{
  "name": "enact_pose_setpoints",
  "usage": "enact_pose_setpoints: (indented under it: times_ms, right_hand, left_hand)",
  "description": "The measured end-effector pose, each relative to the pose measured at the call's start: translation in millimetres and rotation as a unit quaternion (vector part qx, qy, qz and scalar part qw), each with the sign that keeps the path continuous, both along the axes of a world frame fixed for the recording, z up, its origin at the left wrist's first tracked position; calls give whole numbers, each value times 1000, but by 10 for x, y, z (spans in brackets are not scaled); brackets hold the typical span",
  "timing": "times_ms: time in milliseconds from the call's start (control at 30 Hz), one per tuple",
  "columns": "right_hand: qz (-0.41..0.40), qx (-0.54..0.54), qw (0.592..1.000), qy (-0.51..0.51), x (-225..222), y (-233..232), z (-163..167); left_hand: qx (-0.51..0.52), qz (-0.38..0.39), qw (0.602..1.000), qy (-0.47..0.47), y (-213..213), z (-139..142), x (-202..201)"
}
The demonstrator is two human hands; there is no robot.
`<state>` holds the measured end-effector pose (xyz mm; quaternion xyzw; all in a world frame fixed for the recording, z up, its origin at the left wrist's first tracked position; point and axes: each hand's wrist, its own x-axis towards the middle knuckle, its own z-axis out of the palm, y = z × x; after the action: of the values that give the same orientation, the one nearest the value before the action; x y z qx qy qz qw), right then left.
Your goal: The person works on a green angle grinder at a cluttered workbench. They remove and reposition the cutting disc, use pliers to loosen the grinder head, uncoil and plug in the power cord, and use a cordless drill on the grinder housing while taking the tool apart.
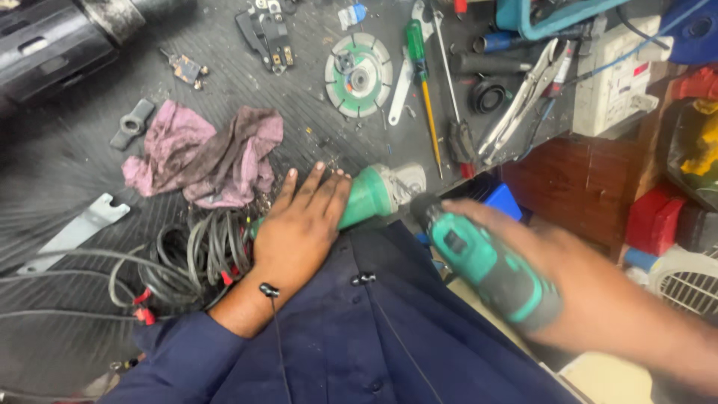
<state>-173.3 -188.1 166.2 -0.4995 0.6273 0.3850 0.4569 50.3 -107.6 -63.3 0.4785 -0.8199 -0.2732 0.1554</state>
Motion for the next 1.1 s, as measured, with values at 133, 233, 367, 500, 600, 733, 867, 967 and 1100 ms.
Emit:
enact_pose_setpoints:
  times_ms: [133, 233, 367, 500, 600, 733, 867, 967, 1100]
  right_hand:
    - [81, -169, 954, -232, 10, 12, 92]
    - [23, -112, 986, -117, -23, 88, 149]
    - [59, -181, 962, -193, -116, 236, 173]
    - [104, -278, 881, -368, -188, 348, 156]
    - [-4, -209, 948, -240, -210, 395, 184]
    - [-62, -183, 958, -211, -212, 454, 230]
    - [-84, -193, 943, -257, -261, 526, 241]
    - [-102, -204, 944, -239, -313, 591, 223]
    - [-112, -212, 936, -257, -352, 674, 191]
  left_hand:
    - [16, -9, 1000, 2, 34, 138, -17]
    - [17, 14, 999, 38, 82, 249, -46]
    - [16, 37, 989, 140, 89, 331, -170]
    - [62, 5, 973, 223, -117, 296, -410]
    - [70, -6, 980, 186, -243, 291, -570]
    - [65, 15, 991, 117, -242, 387, -682]
    - [28, 62, 994, 84, -102, 487, -790]
    - [6, 87, 993, 78, -13, 500, -878]
    - [-19, 92, 993, 68, 42, 488, -941]
